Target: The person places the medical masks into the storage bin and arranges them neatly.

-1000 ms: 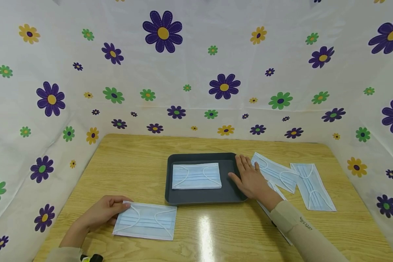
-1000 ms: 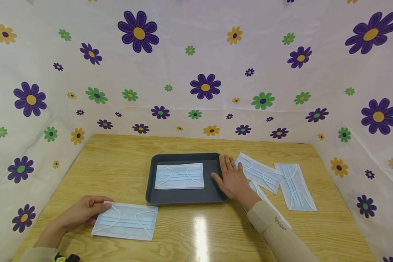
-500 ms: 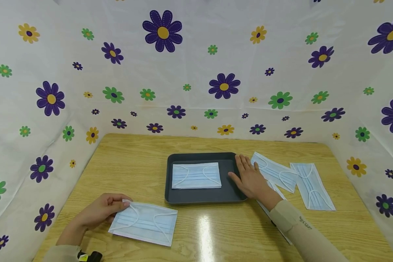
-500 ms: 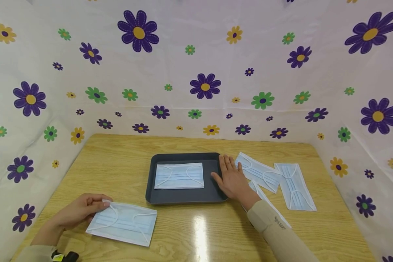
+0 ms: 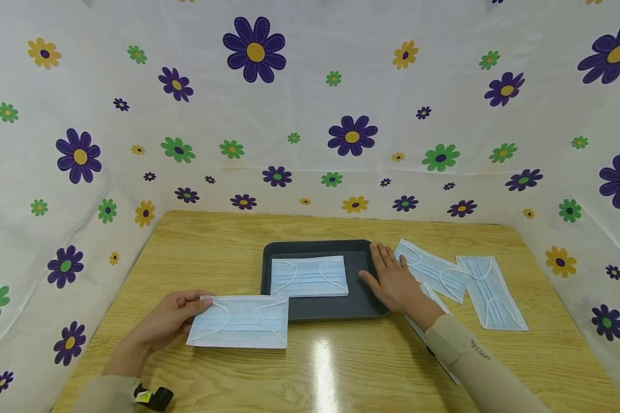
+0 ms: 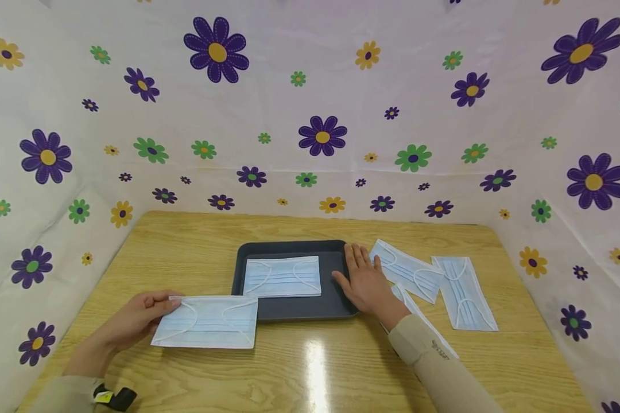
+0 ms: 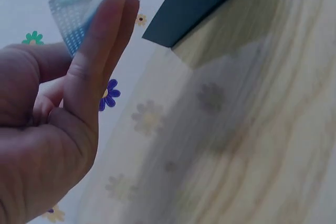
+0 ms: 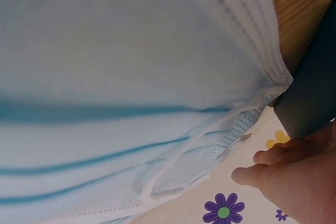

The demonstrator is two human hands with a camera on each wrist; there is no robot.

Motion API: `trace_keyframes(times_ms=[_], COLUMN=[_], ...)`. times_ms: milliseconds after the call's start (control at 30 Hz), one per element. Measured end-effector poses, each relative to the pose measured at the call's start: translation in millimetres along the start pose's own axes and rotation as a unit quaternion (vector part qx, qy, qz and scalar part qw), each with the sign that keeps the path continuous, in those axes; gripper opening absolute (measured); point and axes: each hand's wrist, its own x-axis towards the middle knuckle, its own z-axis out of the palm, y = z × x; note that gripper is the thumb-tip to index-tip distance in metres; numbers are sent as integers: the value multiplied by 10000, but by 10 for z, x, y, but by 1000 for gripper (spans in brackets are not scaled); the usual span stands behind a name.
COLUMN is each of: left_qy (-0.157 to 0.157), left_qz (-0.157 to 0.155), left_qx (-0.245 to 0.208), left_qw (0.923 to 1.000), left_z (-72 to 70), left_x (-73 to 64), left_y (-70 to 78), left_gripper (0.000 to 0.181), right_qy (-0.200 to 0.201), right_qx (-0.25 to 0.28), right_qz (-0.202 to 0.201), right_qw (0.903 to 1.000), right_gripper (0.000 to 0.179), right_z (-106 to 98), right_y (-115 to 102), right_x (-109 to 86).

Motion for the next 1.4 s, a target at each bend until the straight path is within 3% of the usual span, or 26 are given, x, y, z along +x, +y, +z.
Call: trace_keyframes(times_ms=[167,367,1033,1400], left_qy=[580,1023,1567,1744], left_qz=[-134,-184,-263,-417], left_qx=[44,28,-147,-285], left_qw=[9982,9946,9872,9834], left_z=[84,201,532,619], left_x=[109,279,885,1052], left_y=[87,176,392,453], left_gripper=[50,57,46,44], right_qy=[-2,10,-7,10], right_qx=[-32,-4,9,-25], right_qz=[9,29,75,61], right_qw=[10000,10000,10000,10000], right_gripper=[82,81,81,81], right_z=[1,-11,-15,-8], right_y=[3,-2,-10,-3], right_x=[0,-9,-18,-1])
